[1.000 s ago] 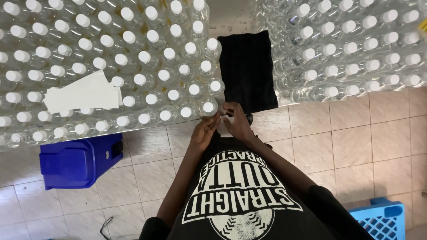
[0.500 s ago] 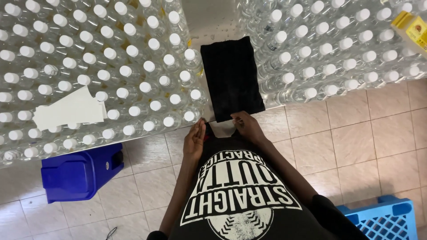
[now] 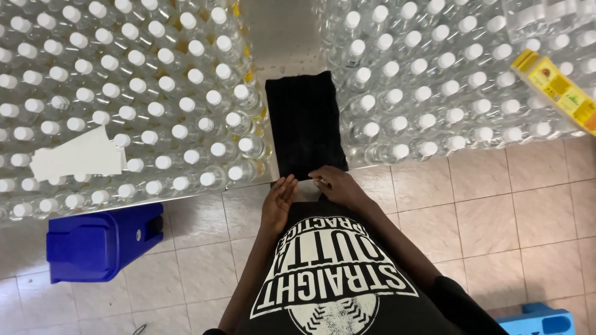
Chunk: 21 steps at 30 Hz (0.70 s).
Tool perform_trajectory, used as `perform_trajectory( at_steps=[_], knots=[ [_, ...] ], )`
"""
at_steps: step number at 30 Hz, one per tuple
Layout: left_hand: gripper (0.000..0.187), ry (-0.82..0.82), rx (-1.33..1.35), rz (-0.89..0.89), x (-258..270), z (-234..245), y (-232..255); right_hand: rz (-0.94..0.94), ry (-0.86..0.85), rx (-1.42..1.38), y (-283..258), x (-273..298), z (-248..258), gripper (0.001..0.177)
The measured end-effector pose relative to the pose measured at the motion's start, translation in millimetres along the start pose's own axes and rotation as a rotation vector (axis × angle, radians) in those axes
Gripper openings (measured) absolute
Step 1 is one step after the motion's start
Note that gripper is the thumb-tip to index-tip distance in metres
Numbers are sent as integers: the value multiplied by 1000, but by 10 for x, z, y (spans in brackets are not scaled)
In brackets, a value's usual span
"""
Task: Manual application of adhesive labels to plastic water bottles in a production environment.
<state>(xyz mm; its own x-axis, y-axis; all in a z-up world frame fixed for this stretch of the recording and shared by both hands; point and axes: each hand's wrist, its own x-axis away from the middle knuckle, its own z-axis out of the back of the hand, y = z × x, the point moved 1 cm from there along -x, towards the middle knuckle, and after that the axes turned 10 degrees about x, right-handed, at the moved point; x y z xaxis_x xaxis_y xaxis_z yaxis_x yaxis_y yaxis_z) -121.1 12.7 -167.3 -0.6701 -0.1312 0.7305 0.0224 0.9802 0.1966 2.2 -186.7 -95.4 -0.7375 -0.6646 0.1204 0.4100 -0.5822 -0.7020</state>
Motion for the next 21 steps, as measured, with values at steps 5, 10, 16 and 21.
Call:
perform_trajectory(
  at_steps=[5, 10, 16, 21],
  knots=[
    [38, -71, -222, -52, -246, -393, -390, -37, -23, 23, 70, 308, 373, 27],
    [29, -211, -650, -348, -549, -925, -608, -110, -40, 4, 341, 680, 606, 21],
    [28, -268, -747, -398, -489, -1309, -773, -190, -30, -79, 697, 1070, 691, 22],
    [28, -229, -769, -329, -573, -957, -1017, -206, -30, -124, 696, 1184, 850, 28]
  ],
)
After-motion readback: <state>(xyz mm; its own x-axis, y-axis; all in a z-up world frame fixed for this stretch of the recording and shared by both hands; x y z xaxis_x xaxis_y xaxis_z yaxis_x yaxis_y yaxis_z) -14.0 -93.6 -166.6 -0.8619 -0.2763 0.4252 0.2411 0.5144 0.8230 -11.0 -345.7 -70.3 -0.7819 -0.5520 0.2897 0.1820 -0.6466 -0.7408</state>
